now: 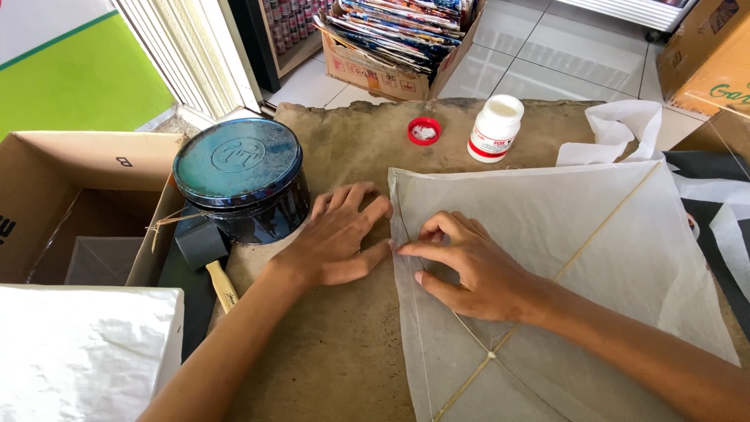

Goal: Securing the bottom of a kite by applying glue to the paper edges and folding them over the bamboo frame.

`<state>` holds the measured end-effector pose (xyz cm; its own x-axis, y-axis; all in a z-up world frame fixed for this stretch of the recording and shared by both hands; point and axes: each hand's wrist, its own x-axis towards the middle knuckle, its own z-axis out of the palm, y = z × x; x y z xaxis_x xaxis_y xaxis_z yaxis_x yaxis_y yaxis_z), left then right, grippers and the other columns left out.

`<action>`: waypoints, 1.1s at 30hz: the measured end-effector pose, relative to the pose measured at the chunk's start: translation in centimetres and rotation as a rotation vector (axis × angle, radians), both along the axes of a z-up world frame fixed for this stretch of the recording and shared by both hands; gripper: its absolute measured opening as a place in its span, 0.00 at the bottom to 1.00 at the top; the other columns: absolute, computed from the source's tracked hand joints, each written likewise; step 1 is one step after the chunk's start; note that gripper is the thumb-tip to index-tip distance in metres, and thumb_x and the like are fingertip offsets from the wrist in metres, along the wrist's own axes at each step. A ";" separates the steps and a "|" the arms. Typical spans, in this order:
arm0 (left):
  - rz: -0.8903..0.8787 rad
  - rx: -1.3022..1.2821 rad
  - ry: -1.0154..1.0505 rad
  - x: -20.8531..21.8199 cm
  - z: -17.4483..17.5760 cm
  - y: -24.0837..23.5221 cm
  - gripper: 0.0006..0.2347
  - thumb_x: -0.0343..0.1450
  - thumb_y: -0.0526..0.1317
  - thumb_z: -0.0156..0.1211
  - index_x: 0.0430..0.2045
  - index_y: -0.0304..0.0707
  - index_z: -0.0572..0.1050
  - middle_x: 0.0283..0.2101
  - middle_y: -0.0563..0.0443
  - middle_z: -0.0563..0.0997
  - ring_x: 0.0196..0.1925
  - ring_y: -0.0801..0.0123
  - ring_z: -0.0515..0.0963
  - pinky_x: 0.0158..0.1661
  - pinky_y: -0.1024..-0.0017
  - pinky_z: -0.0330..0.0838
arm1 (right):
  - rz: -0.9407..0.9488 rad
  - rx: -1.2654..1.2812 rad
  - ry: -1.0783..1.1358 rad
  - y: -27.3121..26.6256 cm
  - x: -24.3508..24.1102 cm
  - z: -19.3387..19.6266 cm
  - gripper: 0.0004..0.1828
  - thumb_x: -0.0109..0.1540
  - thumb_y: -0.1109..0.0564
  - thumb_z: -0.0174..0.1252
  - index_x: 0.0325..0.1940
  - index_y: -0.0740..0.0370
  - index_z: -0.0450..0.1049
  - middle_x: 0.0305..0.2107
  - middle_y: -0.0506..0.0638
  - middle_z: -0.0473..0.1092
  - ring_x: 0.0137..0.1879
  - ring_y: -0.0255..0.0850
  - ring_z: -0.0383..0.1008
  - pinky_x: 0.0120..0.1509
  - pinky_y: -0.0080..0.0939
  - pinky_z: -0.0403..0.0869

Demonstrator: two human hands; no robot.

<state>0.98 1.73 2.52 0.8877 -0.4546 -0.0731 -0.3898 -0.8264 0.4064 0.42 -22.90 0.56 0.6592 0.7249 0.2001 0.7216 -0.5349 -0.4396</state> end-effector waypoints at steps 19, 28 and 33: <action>0.020 0.033 -0.053 0.2 -0.9 -0.4 0.13 0.72 0.55 0.48 0.43 0.54 0.62 0.63 0.45 0.61 0.72 0.51 0.55 0.66 0.51 0.49 | 0.010 -0.077 0.026 0.0 -0.5 0.0 0.22 0.61 0.48 0.54 0.59 0.46 0.76 0.47 0.45 0.61 0.57 0.43 0.63 0.59 0.47 0.59; 0.021 0.022 -0.048 0.3 -1.1 -0.4 0.13 0.72 0.55 0.49 0.43 0.54 0.63 0.64 0.45 0.61 0.72 0.51 0.55 0.65 0.51 0.49 | 0.011 -0.088 0.000 -0.2 -1.0 -0.1 0.20 0.61 0.48 0.54 0.56 0.46 0.78 0.47 0.47 0.61 0.59 0.45 0.64 0.60 0.49 0.60; 0.030 0.019 -0.054 0.4 -1.2 -0.4 0.13 0.72 0.55 0.50 0.43 0.54 0.63 0.64 0.44 0.61 0.72 0.50 0.55 0.65 0.49 0.49 | 0.037 -0.085 -0.024 -0.4 -1.5 0.0 0.19 0.60 0.48 0.55 0.54 0.45 0.80 0.48 0.45 0.61 0.60 0.45 0.65 0.60 0.50 0.60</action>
<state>1.39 1.30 1.32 0.9039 -0.4265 -0.0329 -0.3855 -0.8454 0.3699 -1.07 -23.30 0.55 0.6270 0.7640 0.1520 0.7516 -0.5421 -0.3758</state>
